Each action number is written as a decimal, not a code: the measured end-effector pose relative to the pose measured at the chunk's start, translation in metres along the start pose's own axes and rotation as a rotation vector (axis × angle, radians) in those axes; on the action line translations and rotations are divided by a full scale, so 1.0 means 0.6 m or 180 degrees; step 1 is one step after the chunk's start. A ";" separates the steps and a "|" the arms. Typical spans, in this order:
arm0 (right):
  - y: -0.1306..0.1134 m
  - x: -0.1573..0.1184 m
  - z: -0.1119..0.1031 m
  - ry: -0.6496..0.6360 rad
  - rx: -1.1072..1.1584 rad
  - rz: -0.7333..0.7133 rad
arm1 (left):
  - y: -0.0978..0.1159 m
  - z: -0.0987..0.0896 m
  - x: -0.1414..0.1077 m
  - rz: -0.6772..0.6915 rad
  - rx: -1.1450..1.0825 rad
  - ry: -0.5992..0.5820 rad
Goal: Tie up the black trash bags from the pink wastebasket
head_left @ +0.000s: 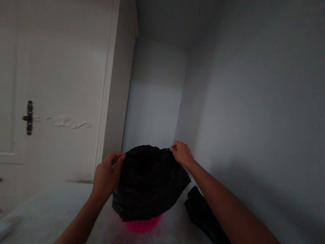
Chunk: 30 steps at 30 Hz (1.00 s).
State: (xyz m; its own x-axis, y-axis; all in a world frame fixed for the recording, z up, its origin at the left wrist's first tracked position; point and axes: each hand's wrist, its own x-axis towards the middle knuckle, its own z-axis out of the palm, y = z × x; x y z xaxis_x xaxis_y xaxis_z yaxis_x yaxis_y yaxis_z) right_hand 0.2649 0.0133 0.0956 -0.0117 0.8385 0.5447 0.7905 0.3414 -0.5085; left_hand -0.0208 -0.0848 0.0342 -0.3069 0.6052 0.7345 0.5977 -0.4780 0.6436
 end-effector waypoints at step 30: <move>-0.075 -0.136 -0.065 -0.1758 0.1101 -0.1775 | 0.049 0.015 -0.092 0.2744 0.1200 -0.0978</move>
State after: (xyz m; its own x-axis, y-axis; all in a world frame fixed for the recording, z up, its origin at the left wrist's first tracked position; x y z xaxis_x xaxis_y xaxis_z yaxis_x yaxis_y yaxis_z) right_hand 0.2539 -0.0868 0.1002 -0.7107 0.5656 0.4183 0.3504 0.8003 -0.4866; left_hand 0.0204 -0.1267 0.0105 0.5179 0.3097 0.7974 0.7393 -0.6310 -0.2351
